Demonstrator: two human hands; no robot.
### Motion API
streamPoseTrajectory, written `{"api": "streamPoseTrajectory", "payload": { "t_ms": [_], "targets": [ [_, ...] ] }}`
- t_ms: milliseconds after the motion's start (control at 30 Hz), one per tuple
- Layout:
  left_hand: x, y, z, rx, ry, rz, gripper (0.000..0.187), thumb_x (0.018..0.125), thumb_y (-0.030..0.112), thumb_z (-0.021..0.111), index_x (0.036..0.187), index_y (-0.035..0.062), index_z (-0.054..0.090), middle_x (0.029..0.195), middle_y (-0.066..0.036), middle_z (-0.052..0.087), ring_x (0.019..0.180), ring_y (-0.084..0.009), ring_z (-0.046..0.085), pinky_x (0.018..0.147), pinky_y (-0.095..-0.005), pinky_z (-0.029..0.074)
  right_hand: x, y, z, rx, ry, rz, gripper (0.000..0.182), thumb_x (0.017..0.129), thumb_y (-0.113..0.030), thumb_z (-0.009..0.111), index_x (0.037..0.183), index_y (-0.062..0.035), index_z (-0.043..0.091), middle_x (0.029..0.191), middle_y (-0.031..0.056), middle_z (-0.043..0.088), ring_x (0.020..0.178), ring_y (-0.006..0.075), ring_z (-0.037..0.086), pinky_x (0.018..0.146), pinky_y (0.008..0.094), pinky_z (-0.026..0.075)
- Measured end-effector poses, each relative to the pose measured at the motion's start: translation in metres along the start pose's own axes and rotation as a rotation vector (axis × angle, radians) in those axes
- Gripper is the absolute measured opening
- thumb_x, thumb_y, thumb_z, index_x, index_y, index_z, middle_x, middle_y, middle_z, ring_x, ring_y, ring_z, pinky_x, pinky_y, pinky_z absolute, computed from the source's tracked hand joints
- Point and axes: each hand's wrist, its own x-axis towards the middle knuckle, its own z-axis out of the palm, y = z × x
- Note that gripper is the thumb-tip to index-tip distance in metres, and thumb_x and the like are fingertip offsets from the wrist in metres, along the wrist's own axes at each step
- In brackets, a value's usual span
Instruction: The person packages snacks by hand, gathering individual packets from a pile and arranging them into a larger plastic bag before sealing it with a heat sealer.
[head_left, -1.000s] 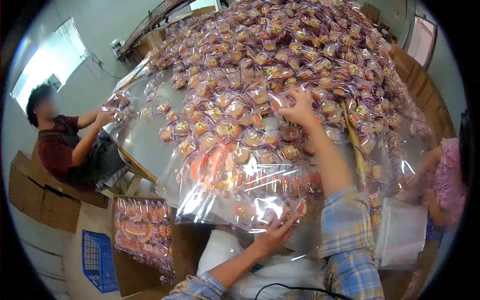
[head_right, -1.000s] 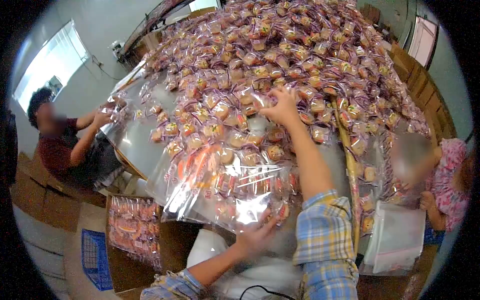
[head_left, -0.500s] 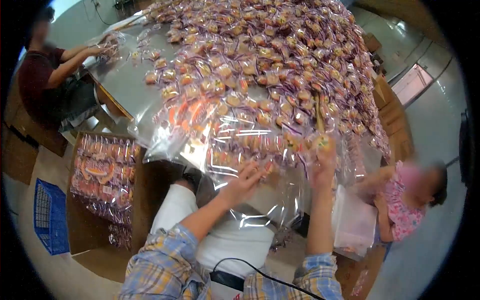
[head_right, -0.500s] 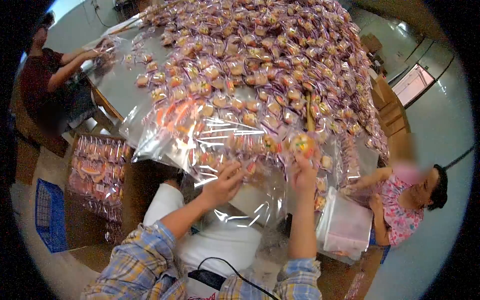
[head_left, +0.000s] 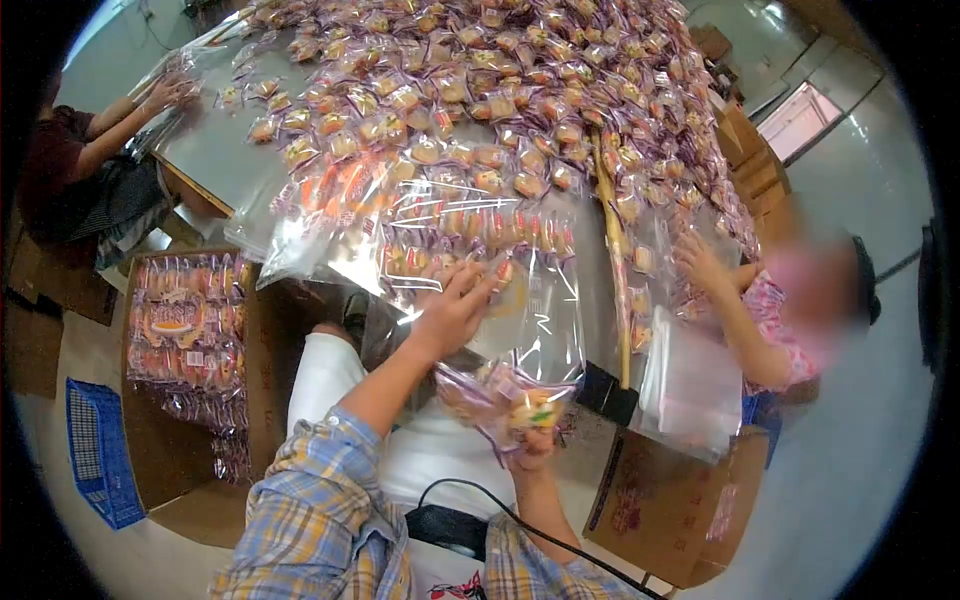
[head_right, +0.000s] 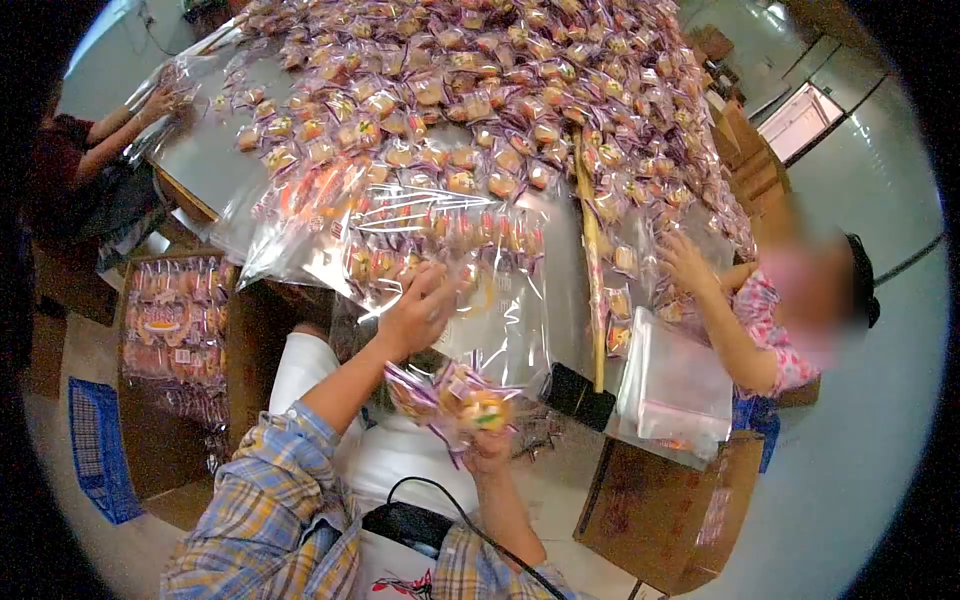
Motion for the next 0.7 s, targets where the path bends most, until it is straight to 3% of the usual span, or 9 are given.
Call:
{"api": "streamPoseTrajectory", "payload": {
  "t_ms": [100, 167, 200, 300, 333, 433, 467, 600, 700],
  "targets": [
    [-0.002, 0.000, 0.002, 0.002, -0.037, -0.046, 0.047, 0.088, 0.023, 0.075, 0.134, 0.0268, 0.070, 0.127, 0.001, 0.066, 0.119, -0.0223, 0.062, 0.112, -0.0561, 0.037, 0.026, 0.001, 0.013, -0.407, -0.108, -0.270, 0.068, 0.071, -0.019, 0.091, 0.130, -0.0088, 0.059, 0.142, 0.0149, 0.056, 0.125, 0.0300, 0.062, 0.110, 0.0470, 0.051],
    [0.006, 0.000, -0.003, 0.117, 0.083, 0.065, 0.046, 0.088, 0.026, 0.075, 0.133, 0.0288, 0.071, 0.123, 0.003, 0.067, 0.114, -0.0203, 0.064, 0.110, -0.0539, 0.039, 0.050, -0.009, 0.014, -0.885, -0.187, -0.611, 0.068, 0.069, -0.023, 0.093, 0.127, -0.0093, 0.060, 0.141, 0.0155, 0.056, 0.124, 0.0292, 0.061, 0.108, 0.0470, 0.051],
    [0.001, 0.001, -0.003, 0.114, 0.039, 0.025, 0.046, 0.087, 0.026, 0.076, 0.132, 0.0281, 0.071, 0.125, 0.003, 0.067, 0.114, -0.0192, 0.063, 0.110, -0.0515, 0.037, 0.053, -0.008, 0.015, -0.864, -0.118, -0.568, 0.067, 0.064, -0.029, 0.095, 0.120, -0.0095, 0.063, 0.135, 0.0168, 0.060, 0.123, 0.0299, 0.063, 0.112, 0.0505, 0.046],
    [0.001, -0.004, -0.001, 0.115, 0.051, 0.069, 0.057, 0.081, 0.022, 0.080, 0.137, 0.0266, 0.070, 0.133, -0.001, 0.066, 0.119, -0.0212, 0.061, 0.116, -0.0488, 0.027, 0.056, -0.015, -0.005, -1.020, -0.166, -0.610, 0.065, 0.062, -0.033, 0.096, 0.114, -0.0089, 0.066, 0.129, 0.0168, 0.064, 0.121, 0.0316, 0.064, 0.120, 0.0567, 0.035],
    [0.001, -0.005, 0.000, 0.132, 0.024, 0.064, 0.057, 0.080, 0.023, 0.080, 0.137, 0.0258, 0.069, 0.135, 0.000, 0.064, 0.121, -0.0218, 0.060, 0.116, -0.0517, 0.026, 0.054, -0.018, -0.006, -1.030, -0.168, -0.683, 0.064, 0.060, -0.037, 0.096, 0.109, -0.0084, 0.067, 0.126, 0.0162, 0.066, 0.121, 0.0331, 0.064, 0.125, 0.0622, 0.022],
    [0.001, -0.002, -0.002, 0.180, 0.064, 0.086, 0.049, 0.085, 0.026, 0.075, 0.134, 0.0266, 0.069, 0.135, 0.002, 0.063, 0.118, -0.0194, 0.059, 0.109, -0.0515, 0.032, 0.035, -0.026, -0.014, -1.120, -0.193, -0.731, 0.065, 0.059, -0.040, 0.096, 0.108, -0.0080, 0.068, 0.125, 0.0162, 0.067, 0.122, 0.0326, 0.064, 0.125, 0.0621, 0.023],
    [0.002, -0.001, -0.003, 0.162, 0.051, 0.076, 0.048, 0.086, 0.026, 0.075, 0.133, 0.0259, 0.069, 0.136, 0.001, 0.063, 0.120, -0.0209, 0.058, 0.112, -0.0514, 0.032, 0.024, -0.029, -0.016, -1.089, -0.220, -0.674, 0.067, 0.060, -0.037, 0.097, 0.111, -0.0076, 0.066, 0.129, 0.0171, 0.064, 0.122, 0.0317, 0.064, 0.121, 0.0560, 0.033],
    [0.009, 0.002, -0.004, 0.166, 0.076, 0.118, 0.049, 0.084, 0.021, 0.074, 0.133, 0.0244, 0.070, 0.134, -0.002, 0.064, 0.122, -0.0240, 0.059, 0.113, -0.0553, 0.033, -0.001, -0.009, -0.004, -0.905, -0.199, -0.562, 0.068, 0.066, -0.026, 0.095, 0.121, -0.0064, 0.060, 0.137, 0.0177, 0.057, 0.123, 0.0297, 0.061, 0.110, 0.0460, 0.046],
    [0.015, 0.012, -0.018, 0.134, 0.004, 0.103, 0.049, 0.084, 0.015, 0.071, 0.133, 0.0226, 0.069, 0.130, -0.006, 0.067, 0.120, -0.0277, 0.063, 0.113, -0.0583, 0.035, -0.003, 0.001, -0.001, -0.908, -0.110, -0.544, 0.066, 0.068, -0.024, 0.094, 0.122, -0.0069, 0.059, 0.135, 0.0173, 0.058, 0.122, 0.0291, 0.061, 0.107, 0.0446, 0.048]
  ]
}}
